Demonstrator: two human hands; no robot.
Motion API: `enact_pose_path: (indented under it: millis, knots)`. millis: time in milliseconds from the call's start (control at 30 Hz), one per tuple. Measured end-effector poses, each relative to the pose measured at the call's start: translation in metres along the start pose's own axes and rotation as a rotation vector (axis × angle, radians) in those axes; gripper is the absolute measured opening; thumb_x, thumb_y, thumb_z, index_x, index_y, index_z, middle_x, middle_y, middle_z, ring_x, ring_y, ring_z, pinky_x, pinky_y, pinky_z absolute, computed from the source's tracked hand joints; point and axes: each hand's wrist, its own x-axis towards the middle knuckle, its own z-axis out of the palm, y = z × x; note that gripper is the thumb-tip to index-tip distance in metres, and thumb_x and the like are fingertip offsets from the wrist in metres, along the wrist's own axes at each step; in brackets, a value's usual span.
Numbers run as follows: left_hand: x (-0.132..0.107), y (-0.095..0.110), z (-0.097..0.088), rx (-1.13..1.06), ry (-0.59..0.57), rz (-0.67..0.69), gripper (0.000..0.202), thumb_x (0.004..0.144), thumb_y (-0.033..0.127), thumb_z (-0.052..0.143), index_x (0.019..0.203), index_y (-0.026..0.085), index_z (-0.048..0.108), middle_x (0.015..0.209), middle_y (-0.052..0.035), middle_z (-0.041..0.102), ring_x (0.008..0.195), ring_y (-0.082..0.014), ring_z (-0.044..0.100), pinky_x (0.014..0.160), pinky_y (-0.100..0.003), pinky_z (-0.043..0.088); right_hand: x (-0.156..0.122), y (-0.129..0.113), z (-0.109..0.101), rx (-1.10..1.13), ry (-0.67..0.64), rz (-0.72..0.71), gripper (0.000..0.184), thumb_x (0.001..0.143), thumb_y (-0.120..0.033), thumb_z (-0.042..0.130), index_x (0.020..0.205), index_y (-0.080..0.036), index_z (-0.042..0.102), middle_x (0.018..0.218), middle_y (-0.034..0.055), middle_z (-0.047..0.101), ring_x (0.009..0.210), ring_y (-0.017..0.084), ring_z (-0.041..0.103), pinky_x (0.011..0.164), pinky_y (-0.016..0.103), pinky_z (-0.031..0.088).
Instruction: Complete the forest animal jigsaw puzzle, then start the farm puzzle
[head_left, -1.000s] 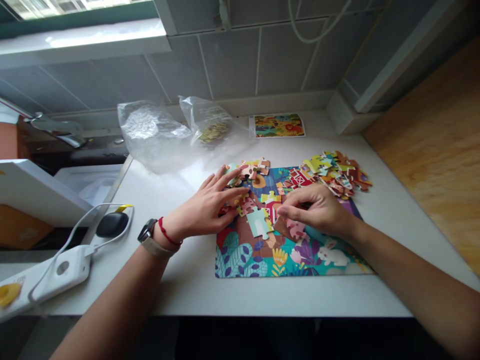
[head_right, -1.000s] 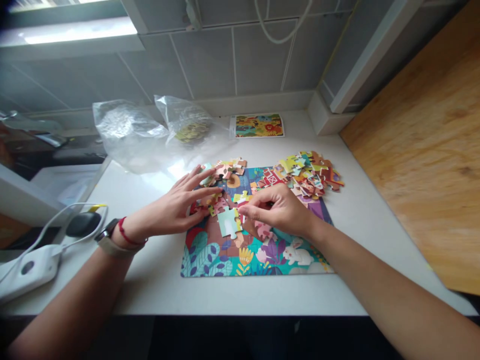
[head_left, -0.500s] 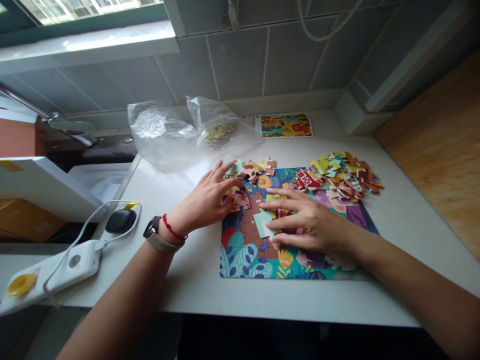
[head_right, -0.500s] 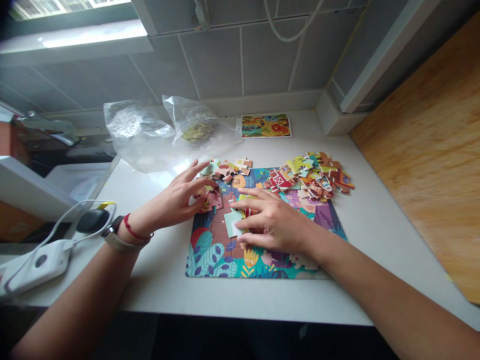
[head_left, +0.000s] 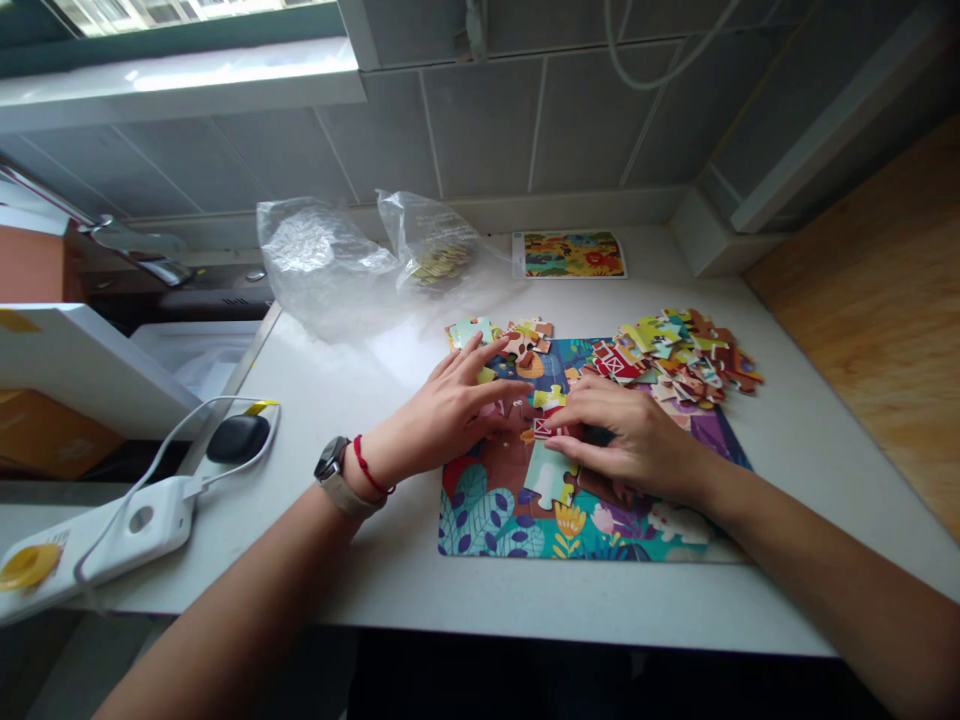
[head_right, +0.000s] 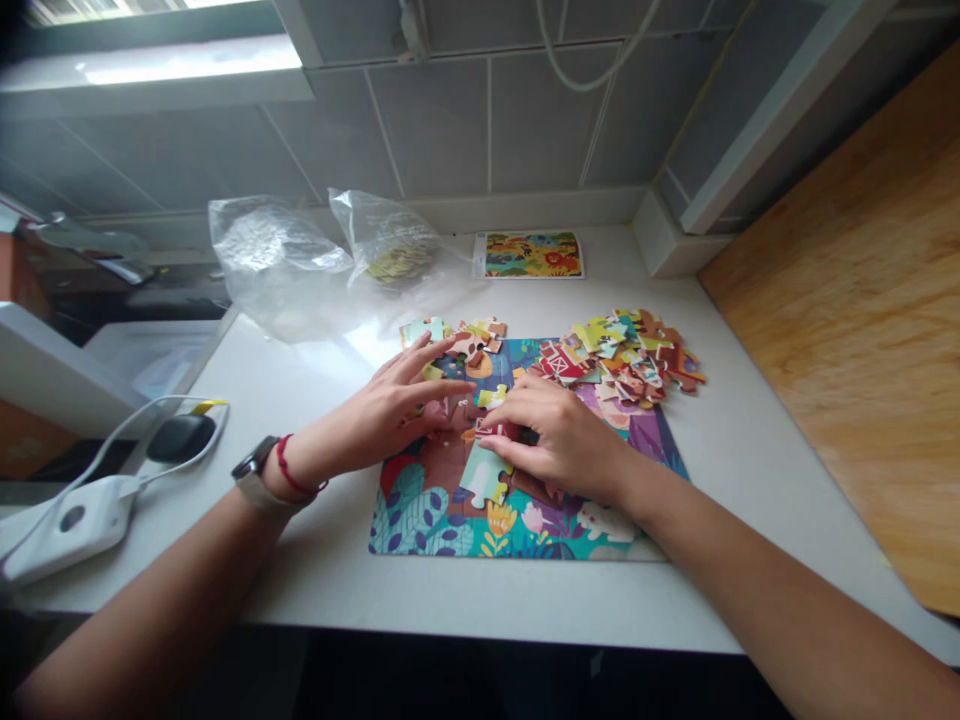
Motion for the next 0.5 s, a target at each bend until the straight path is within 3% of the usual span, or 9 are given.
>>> enact_pose_path:
  millis: [100,200,367,433,500]
  knots:
    - [-0.0016,-0.0026,0.0052,0.034,0.077,-0.101,0.051,0.094,0.031,0.078,0.142,0.027,0.061,0.173,-0.0119,0.034,0.165,-0.0410,0.019,0.130,-0.067,0.031,0.0003,0.0008,0.0004,-0.020,0.008,-0.027,0.012,0.098,-0.029,0.075,0.106,-0.020,0.078,0.097,0.0078,0.076,0.093,0.024,0.066,0.091,0.043,0.055]
    - [-0.0036,-0.0037,0.0055,0.048,0.080,-0.165,0.065,0.084,0.046,0.088,0.138,0.024,0.061,0.172,-0.0164,0.033,0.165,-0.0460,0.016,0.130,-0.069,0.030,-0.0002,0.0009,0.0006,-0.030,-0.022,-0.042,0.022,0.095,-0.031,0.077,0.115,-0.022,0.078,0.114,0.0109,0.075,0.107,0.027,0.067,0.100,0.049,0.056]
    - [-0.0037,0.0024,0.0053,0.014,0.054,-0.172,0.116,0.066,0.066,0.095,0.159,0.025,0.040,0.176,-0.0223,0.023,0.164,-0.0506,0.009,0.129,-0.073,0.025,-0.0001,-0.0002,-0.0001,-0.029,-0.063,-0.015,0.024,0.097,-0.031,0.074,0.120,-0.025,0.078,0.123,0.0111,0.075,0.117,0.030,0.067,0.108,0.054,0.055]
    - [-0.0030,0.0041,0.0053,-0.006,0.041,-0.124,0.118,0.063,0.073,0.093,0.158,0.025,0.042,0.175,-0.0227,0.023,0.164,-0.0509,0.009,0.130,-0.073,0.023,0.0008,-0.0011,-0.0010,-0.025,-0.054,0.004,0.022,0.098,-0.031,0.073,0.119,-0.026,0.078,0.119,0.0106,0.076,0.113,0.029,0.069,0.107,0.054,0.056]
    - [-0.0026,0.0048,0.0031,-0.015,0.035,-0.074,0.106,0.065,0.075,0.090,0.150,0.024,0.052,0.175,-0.0213,0.026,0.164,-0.0499,0.011,0.130,-0.072,0.022,0.0019,-0.0028,-0.0025,-0.030,-0.041,0.022,0.019,0.099,-0.028,0.071,0.116,-0.026,0.079,0.114,0.0099,0.077,0.107,0.027,0.070,0.103,0.052,0.058]
